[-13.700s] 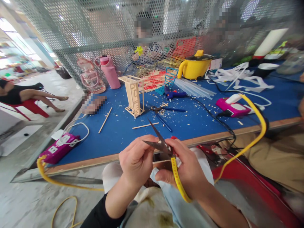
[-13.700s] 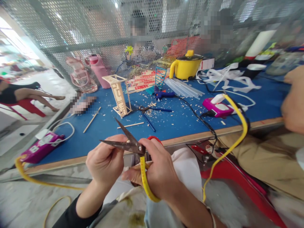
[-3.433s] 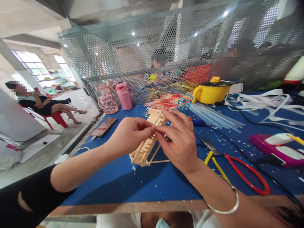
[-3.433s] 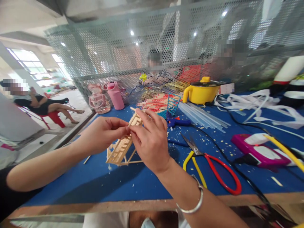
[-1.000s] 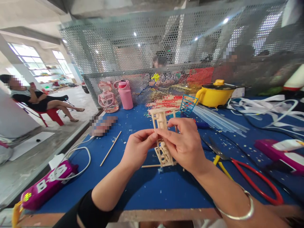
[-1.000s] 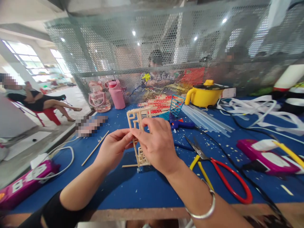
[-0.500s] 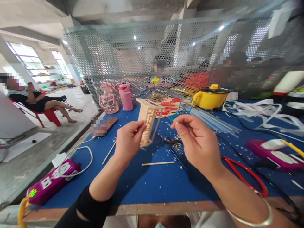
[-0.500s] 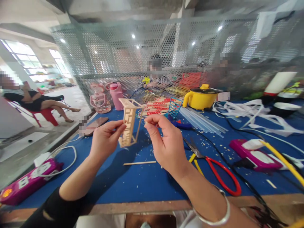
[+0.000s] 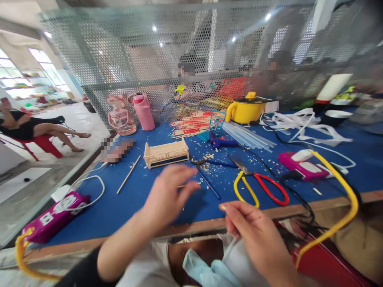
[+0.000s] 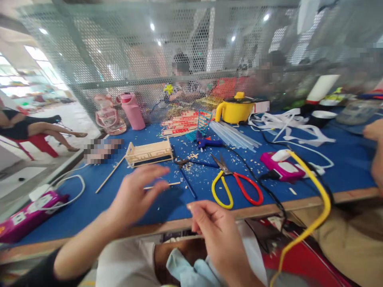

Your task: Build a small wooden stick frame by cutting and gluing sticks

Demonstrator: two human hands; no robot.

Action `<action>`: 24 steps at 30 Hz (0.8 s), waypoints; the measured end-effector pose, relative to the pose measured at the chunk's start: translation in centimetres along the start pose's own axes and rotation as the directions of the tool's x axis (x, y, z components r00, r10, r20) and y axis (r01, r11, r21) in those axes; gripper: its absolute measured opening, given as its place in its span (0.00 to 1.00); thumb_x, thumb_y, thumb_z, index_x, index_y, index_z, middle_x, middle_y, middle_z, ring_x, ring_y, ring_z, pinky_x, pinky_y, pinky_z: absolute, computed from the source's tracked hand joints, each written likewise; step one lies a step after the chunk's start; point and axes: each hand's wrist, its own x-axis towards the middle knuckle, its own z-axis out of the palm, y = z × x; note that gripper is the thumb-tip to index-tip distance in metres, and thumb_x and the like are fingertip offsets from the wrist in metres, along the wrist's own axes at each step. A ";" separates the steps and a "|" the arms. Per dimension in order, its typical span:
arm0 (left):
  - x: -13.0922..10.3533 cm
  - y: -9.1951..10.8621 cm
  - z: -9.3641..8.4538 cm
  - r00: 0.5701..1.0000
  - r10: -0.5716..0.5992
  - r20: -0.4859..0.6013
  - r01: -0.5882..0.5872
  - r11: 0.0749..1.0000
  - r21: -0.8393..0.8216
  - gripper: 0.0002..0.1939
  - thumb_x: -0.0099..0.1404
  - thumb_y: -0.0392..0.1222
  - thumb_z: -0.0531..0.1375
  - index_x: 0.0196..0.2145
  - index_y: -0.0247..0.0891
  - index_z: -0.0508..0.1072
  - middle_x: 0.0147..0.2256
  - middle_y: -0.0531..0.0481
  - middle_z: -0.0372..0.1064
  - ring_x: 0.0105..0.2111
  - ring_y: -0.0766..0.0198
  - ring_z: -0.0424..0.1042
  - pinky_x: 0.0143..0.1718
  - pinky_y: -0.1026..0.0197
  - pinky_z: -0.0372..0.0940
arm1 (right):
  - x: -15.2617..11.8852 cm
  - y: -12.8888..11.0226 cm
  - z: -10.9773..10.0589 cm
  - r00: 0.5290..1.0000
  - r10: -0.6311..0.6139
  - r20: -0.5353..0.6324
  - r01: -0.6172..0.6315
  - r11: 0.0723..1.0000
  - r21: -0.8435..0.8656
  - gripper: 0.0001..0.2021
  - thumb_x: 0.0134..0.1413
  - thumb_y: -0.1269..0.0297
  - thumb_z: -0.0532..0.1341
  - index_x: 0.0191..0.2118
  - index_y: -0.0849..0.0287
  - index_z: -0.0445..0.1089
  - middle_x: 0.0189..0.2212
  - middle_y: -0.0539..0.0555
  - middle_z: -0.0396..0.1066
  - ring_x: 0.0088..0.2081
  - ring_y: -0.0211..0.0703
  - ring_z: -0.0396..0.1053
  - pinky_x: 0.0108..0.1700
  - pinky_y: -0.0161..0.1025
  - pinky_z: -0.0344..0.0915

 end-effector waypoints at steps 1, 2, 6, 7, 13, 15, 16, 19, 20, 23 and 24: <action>-1.8 1.4 0.8 0.997 -0.012 0.075 0.021 0.992 -0.123 0.14 0.61 0.42 0.61 0.45 0.47 0.78 0.40 0.44 0.77 0.42 0.53 0.74 0.45 0.54 0.67 | -0.3 0.2 0.4 1.000 0.006 0.029 -0.006 1.000 0.001 0.20 0.52 0.45 0.60 0.30 0.60 0.71 0.17 0.47 0.62 0.21 0.35 0.58 0.24 0.33 0.56; -3.4 2.5 1.7 0.991 -0.037 0.125 0.063 0.976 -0.209 0.14 0.61 0.40 0.60 0.44 0.50 0.78 0.38 0.45 0.77 0.40 0.54 0.75 0.42 0.56 0.69 | -0.6 0.4 0.9 0.998 0.004 0.057 -0.004 1.000 0.001 0.21 0.52 0.44 0.59 0.28 0.60 0.70 0.17 0.47 0.61 0.21 0.34 0.57 0.24 0.33 0.55; -6.8 4.2 3.7 0.983 -0.181 0.027 0.178 0.913 -0.366 0.12 0.59 0.38 0.62 0.38 0.55 0.80 0.35 0.48 0.78 0.35 0.54 0.76 0.37 0.56 0.71 | -1.2 0.6 2.4 0.992 0.005 0.130 -0.008 1.000 0.021 0.23 0.55 0.43 0.55 0.24 0.59 0.65 0.15 0.45 0.56 0.20 0.33 0.54 0.23 0.32 0.53; -6.8 4.1 3.8 0.979 -0.204 0.018 0.195 0.904 -0.380 0.11 0.58 0.39 0.63 0.36 0.55 0.80 0.34 0.48 0.79 0.35 0.53 0.76 0.37 0.56 0.71 | -1.3 0.5 2.4 0.988 -0.001 0.151 0.003 1.000 -0.010 0.23 0.56 0.43 0.53 0.23 0.59 0.64 0.15 0.45 0.56 0.20 0.34 0.54 0.23 0.32 0.53; -4.9 2.7 2.8 0.843 -0.537 0.004 0.452 0.707 -0.544 0.06 0.55 0.46 0.66 0.27 0.42 0.79 0.25 0.47 0.76 0.26 0.61 0.73 0.29 0.61 0.70 | 1.9 -0.9 -3.4 0.910 -0.399 -0.108 0.228 0.702 -0.675 0.22 0.59 0.48 0.50 0.45 0.59 0.69 0.34 0.58 0.73 0.35 0.49 0.71 0.37 0.43 0.65; -4.5 2.3 2.6 0.760 -0.636 0.135 0.519 0.468 -0.715 0.11 0.53 0.49 0.67 0.26 0.38 0.78 0.24 0.50 0.74 0.24 0.66 0.71 0.27 0.65 0.69 | 3.9 -1.1 -6.4 0.883 -0.447 -0.145 0.058 0.410 -0.910 0.26 0.57 0.47 0.52 0.50 0.65 0.67 0.39 0.66 0.71 0.41 0.60 0.70 0.43 0.52 0.64; -4.5 2.2 2.6 0.740 -0.644 0.195 0.519 0.362 -0.774 0.13 0.52 0.50 0.68 0.26 0.37 0.77 0.23 0.51 0.73 0.23 0.68 0.70 0.26 0.67 0.68 | 4.7 -1.1 -7.5 0.915 -0.392 -0.099 0.017 0.282 -0.959 0.28 0.56 0.47 0.53 0.51 0.68 0.66 0.40 0.69 0.70 0.42 0.63 0.69 0.42 0.53 0.64; -4.5 2.3 2.7 0.730 -0.629 0.268 0.472 0.181 -0.863 0.14 0.50 0.49 0.70 0.26 0.35 0.75 0.23 0.52 0.72 0.24 0.71 0.70 0.24 0.71 0.67 | 6.3 -1.0 -9.4 0.979 -0.205 0.000 0.024 0.118 -0.993 0.29 0.56 0.46 0.52 0.54 0.65 0.64 0.43 0.70 0.69 0.39 0.62 0.71 0.39 0.52 0.65; -4.5 2.4 2.7 0.730 -0.627 0.271 0.458 0.156 -0.875 0.14 0.50 0.48 0.70 0.27 0.35 0.75 0.24 0.52 0.72 0.24 0.72 0.70 0.24 0.72 0.67 | 6.4 -1.0 -9.5 0.987 -0.160 0.015 0.033 0.108 -0.994 0.29 0.56 0.46 0.52 0.55 0.63 0.64 0.44 0.69 0.69 0.38 0.62 0.72 0.38 0.52 0.65; -4.7 2.9 2.5 0.735 -0.622 0.270 0.431 0.121 -0.894 0.13 0.50 0.45 0.70 0.28 0.35 0.75 0.26 0.52 0.72 0.25 0.73 0.71 0.25 0.73 0.66 | 5.9 -1.4 -9.6 0.996 -0.083 -0.016 -0.004 0.138 -0.990 0.30 0.51 0.47 0.56 0.56 0.60 0.64 0.39 0.65 0.72 0.36 0.63 0.72 0.34 0.50 0.64; -4.8 3.1 2.5 0.739 -0.617 0.272 0.428 0.117 -0.896 0.12 0.50 0.44 0.70 0.29 0.35 0.75 0.26 0.52 0.72 0.26 0.73 0.71 0.25 0.73 0.67 | 5.7 -1.5 -9.7 0.996 -0.079 -0.049 -0.034 0.180 -0.983 0.29 0.47 0.49 0.59 0.55 0.59 0.66 0.35 0.63 0.73 0.33 0.62 0.72 0.32 0.49 0.62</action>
